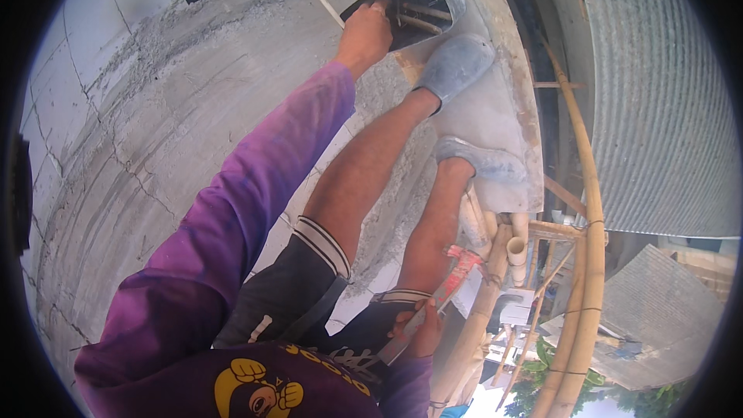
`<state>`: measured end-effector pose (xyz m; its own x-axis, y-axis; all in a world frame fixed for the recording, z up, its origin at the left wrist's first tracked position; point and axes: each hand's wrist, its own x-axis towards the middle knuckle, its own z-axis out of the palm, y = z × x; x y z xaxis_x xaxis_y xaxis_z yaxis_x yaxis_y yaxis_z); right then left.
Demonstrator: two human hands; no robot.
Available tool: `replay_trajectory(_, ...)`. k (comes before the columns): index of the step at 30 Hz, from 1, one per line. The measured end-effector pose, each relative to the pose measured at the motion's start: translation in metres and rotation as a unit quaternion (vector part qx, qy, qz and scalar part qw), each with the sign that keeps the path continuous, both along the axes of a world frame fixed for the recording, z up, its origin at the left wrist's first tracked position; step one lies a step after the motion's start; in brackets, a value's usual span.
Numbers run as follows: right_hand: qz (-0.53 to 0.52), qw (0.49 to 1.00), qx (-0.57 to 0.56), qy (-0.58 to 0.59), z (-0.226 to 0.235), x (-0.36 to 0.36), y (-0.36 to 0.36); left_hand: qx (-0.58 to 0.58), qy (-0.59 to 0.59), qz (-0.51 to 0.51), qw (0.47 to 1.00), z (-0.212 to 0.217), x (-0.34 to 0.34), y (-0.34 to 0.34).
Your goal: The person retrieves nails from a bucket and uses a hammer to fasten bamboo poles together on a rooftop scaffolding structure. The person repeatedly hammers nails into the bamboo joints to secure the framework.
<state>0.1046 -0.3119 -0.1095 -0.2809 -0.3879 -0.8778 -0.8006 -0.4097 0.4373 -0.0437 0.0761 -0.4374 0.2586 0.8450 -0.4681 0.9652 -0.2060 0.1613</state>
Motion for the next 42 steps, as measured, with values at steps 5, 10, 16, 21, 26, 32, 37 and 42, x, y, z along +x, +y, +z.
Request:
replay_trajectory(5, 0.013, 0.999, 0.028, -0.011, 0.0, -0.001, -0.001, -0.106, 0.087, -0.091, 0.986, -0.012, 0.004, 0.021)
replay_trajectory(10, 0.008, 1.0, 0.008, -0.006, 0.0, -0.003, 0.002, -0.139, 0.122, -0.112, 0.976, -0.016, 0.011, 0.029)
replay_trajectory(16, 0.017, 1.0, -0.003, -0.012, -0.001, -0.006, 0.008, -0.137, 0.138, -0.162, 0.968, -0.001, 0.013, 0.024)
replay_trajectory(21, 0.007, 1.0, -0.003, -0.01, 0.001, -0.007, 0.009, 0.004, 0.133, -0.225, 0.965, 0.037, 0.006, -0.001)
replay_trajectory(26, 0.002, 1.0, 0.005, -0.021, 0.002, -0.011, 0.01, -0.062, -0.107, 0.04, 0.991, 0.121, 0.012, -0.025)
replay_trajectory(32, -0.015, 0.999, -0.002, -0.042, 0.001, -0.017, 0.009, -0.414, -0.407, 0.416, 0.7, 0.234, 0.059, -0.062)
replay_trajectory(37, -0.074, 0.995, 0.009, -0.069, 0.003, -0.024, 0.006, -0.533, -0.416, 0.372, 0.636, 0.29, 0.097, -0.089)
replay_trajectory(42, -0.088, 0.992, 0.017, -0.084, 0.002, -0.032, 0.002, -0.58, -0.45, 0.308, 0.605, 0.321, 0.12, -0.105)
